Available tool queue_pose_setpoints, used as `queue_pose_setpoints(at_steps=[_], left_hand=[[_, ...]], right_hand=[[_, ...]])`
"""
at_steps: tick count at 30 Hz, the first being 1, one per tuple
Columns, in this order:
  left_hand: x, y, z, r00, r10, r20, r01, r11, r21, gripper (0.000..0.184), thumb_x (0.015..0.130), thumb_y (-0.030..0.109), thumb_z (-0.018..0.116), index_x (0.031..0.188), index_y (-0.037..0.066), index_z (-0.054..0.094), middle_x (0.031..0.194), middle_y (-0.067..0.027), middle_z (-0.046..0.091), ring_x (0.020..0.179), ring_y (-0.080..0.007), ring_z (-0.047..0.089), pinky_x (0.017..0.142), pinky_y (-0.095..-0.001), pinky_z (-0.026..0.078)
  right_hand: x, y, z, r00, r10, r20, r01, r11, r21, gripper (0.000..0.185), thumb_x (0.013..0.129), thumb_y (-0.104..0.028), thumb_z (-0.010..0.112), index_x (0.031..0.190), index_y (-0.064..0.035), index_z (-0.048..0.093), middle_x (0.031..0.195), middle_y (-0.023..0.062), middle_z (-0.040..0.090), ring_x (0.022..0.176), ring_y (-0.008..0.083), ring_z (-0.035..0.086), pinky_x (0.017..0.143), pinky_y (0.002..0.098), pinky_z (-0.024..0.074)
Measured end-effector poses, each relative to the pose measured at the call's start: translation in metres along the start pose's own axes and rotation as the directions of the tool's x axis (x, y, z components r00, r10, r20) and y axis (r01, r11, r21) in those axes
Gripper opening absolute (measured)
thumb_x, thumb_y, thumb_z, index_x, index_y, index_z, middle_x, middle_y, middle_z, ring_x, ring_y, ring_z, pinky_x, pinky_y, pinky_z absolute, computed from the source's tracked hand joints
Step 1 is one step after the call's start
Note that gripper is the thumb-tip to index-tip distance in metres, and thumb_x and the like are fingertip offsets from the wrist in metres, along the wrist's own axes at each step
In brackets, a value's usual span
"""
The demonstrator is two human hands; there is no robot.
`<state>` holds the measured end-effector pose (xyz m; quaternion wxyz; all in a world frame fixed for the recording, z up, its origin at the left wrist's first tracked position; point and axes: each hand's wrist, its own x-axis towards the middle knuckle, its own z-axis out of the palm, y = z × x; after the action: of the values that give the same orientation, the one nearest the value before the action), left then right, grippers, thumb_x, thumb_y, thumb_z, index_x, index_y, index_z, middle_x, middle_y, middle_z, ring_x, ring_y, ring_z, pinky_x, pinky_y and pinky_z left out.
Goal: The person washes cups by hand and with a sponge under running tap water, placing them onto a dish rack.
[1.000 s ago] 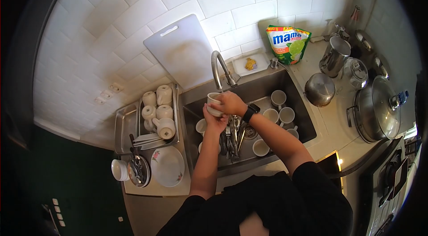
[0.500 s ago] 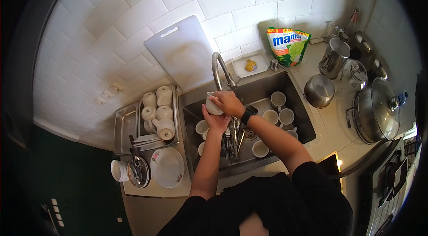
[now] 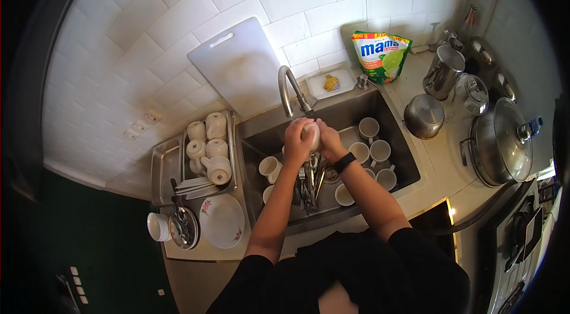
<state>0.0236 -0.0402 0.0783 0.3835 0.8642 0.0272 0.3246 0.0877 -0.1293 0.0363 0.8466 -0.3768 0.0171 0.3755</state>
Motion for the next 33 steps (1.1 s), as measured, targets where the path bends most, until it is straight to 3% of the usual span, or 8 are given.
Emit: queue_pose_setpoints(at_steps=[3,12,15,19,22,28,32,33], left_hand=[[0.013,0.017,-0.010,0.976,0.151,0.157,-0.170,0.980,0.109,0.023,0.074,0.014,0.063,0.096,0.008,0.060,0.102,-0.0072,0.059,0.098,-0.0210,0.054,0.086,-0.0310,0.040],[0.008,-0.021,-0.013,0.865,-0.381,0.326,0.499,0.590,-0.635,0.039,0.077,0.025,0.065,0.108,0.004,0.053,0.097,-0.0074,0.057,0.084,-0.0167,0.057,0.074,-0.0287,0.047],[0.012,-0.037,-0.006,0.617,-0.654,0.438,0.671,0.146,-0.727,0.037,0.083,0.031,0.056,0.108,0.004,0.052,0.097,-0.0095,0.055,0.081,-0.0161,0.056,0.072,-0.0275,0.047],[0.004,-0.037,0.008,0.697,-0.683,0.218,0.619,0.419,-0.665,0.036,0.087,0.030,0.046,0.113,0.004,0.048,0.104,-0.0107,0.054,0.091,-0.0231,0.055,0.079,-0.0347,0.045],[-0.009,-0.019,0.001,0.979,0.198,-0.042,-0.192,0.976,0.102,0.032,0.084,0.021,0.050,0.112,0.006,0.049,0.106,-0.0126,0.053,0.100,-0.0290,0.052,0.085,-0.0378,0.042],[-0.001,0.004,-0.011,0.993,-0.104,-0.059,0.112,0.982,0.152,0.017,0.084,0.016,0.052,0.093,0.002,0.053,0.088,-0.0203,0.057,0.083,-0.0377,0.055,0.072,-0.0399,0.043],[0.018,0.002,-0.023,0.926,-0.372,-0.064,0.376,0.897,0.231,0.021,0.086,0.023,0.051,0.084,0.002,0.055,0.072,-0.0225,0.058,0.075,-0.0415,0.056,0.063,-0.0440,0.044],[0.022,0.004,-0.025,0.898,-0.436,-0.058,0.434,0.855,0.284,0.023,0.087,0.024,0.050,0.083,0.002,0.055,0.074,-0.0226,0.059,0.076,-0.0416,0.056,0.063,-0.0438,0.044]], right_hand=[[0.007,0.002,-0.007,0.972,0.147,0.185,-0.207,0.904,0.374,0.037,0.095,-0.031,0.029,0.113,-0.0020,0.043,0.110,0.0150,0.052,0.099,0.0287,0.054,0.087,0.0428,0.0445],[-0.016,-0.018,0.019,0.961,0.167,0.222,-0.241,0.899,0.365,0.038,0.094,-0.029,0.034,0.118,-0.0009,0.043,0.113,0.0129,0.052,0.103,0.0261,0.053,0.090,0.0404,0.0408],[-0.017,0.003,0.027,0.892,-0.312,0.327,0.431,0.806,-0.405,0.035,0.092,-0.025,0.041,0.118,-0.0002,0.044,0.110,0.0098,0.054,0.099,0.0200,0.053,0.087,0.0343,0.0416],[-0.006,0.006,0.016,0.947,-0.273,0.173,0.305,0.930,-0.206,0.033,0.090,-0.022,0.045,0.114,0.0012,0.047,0.103,0.0093,0.056,0.095,0.0183,0.054,0.086,0.0319,0.0416],[-0.003,-0.010,0.013,0.989,0.019,0.147,-0.054,0.970,0.239,0.033,0.091,-0.025,0.039,0.107,0.0018,0.050,0.100,0.0118,0.057,0.091,0.0223,0.056,0.084,0.0333,0.0431],[-0.024,-0.024,0.026,0.984,0.132,0.118,-0.106,0.974,-0.201,0.030,0.091,-0.025,0.035,0.095,-0.0012,0.053,0.097,0.0123,0.056,0.089,0.0247,0.055,0.082,0.0364,0.0416],[-0.017,0.001,0.002,0.649,-0.280,0.708,0.760,0.205,-0.616,0.023,0.086,-0.022,0.044,0.090,-0.0003,0.049,0.084,0.0093,0.052,0.082,0.0246,0.053,0.074,0.0389,0.0416],[-0.043,-0.008,0.030,0.760,-0.356,0.543,0.647,0.483,-0.589,0.022,0.082,-0.019,0.048,0.089,0.0011,0.046,0.084,0.0151,0.054,0.080,0.0327,0.054,0.069,0.0418,0.0412]])
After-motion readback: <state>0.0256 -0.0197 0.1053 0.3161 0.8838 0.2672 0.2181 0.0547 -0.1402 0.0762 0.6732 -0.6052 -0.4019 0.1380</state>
